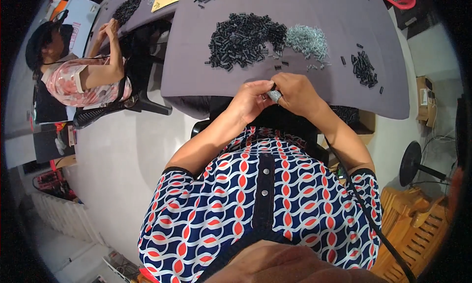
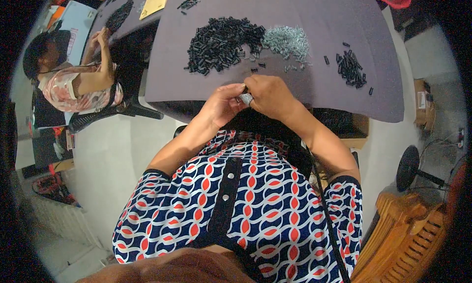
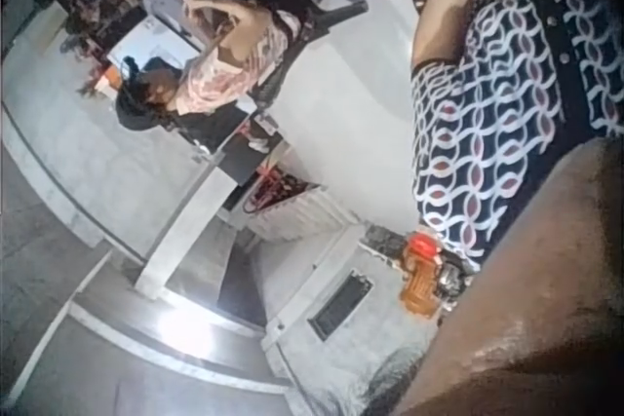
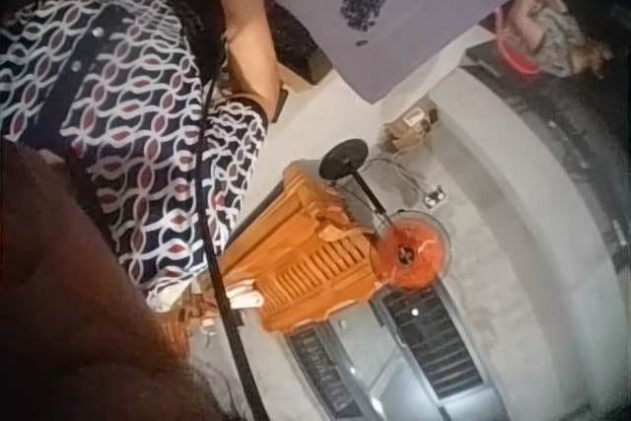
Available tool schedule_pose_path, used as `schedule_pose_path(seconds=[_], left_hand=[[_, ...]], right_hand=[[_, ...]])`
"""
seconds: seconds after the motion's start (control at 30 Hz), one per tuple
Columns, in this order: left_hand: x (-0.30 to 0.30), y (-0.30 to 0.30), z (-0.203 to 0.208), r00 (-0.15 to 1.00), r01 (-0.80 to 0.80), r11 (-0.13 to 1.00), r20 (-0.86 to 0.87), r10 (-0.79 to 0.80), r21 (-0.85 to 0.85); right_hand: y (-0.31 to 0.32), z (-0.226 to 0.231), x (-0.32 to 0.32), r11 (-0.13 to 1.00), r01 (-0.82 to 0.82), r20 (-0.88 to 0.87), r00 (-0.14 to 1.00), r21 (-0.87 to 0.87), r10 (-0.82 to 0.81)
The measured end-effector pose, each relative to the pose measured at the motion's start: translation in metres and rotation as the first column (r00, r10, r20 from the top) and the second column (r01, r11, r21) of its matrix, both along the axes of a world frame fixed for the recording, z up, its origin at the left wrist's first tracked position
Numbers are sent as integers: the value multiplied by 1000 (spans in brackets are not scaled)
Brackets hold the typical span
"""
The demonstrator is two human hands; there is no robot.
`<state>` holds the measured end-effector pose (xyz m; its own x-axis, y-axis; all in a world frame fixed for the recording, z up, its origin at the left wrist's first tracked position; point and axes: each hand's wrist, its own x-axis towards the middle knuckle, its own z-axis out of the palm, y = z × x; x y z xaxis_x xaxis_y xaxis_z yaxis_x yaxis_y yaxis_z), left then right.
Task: The recorder is sorting small black and silver mechanical components into piles on a workbench.
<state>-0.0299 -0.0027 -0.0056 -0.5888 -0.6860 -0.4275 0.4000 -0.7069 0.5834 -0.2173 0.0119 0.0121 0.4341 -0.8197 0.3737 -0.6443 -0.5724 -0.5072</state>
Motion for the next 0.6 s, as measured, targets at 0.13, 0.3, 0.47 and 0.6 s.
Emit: schedule_pose_path(seconds=[0.13, 0.3, 0.47, 0.6], left_hand=[[-3, 1, 7, 997, 66, 996, 53, -63, -55], [-8, -4, 15, 940, 81, 901, 334, 74, -427], [2, -32, 18, 688, 360, 356, 504, 523, -862], [-15, -40, 19, 634, 534, 117, 488, 599, -837]], right_hand=[[10, 8, 0, 998, 56, 15, 998, 27, -57], [17, 21, -45, 958, 260, -34, 963, -124, -266], [30, 23, -137, 777, 582, -190, 757, -239, -625], [37, 11, -176, 672, 718, -301, 610, -181, -733]])
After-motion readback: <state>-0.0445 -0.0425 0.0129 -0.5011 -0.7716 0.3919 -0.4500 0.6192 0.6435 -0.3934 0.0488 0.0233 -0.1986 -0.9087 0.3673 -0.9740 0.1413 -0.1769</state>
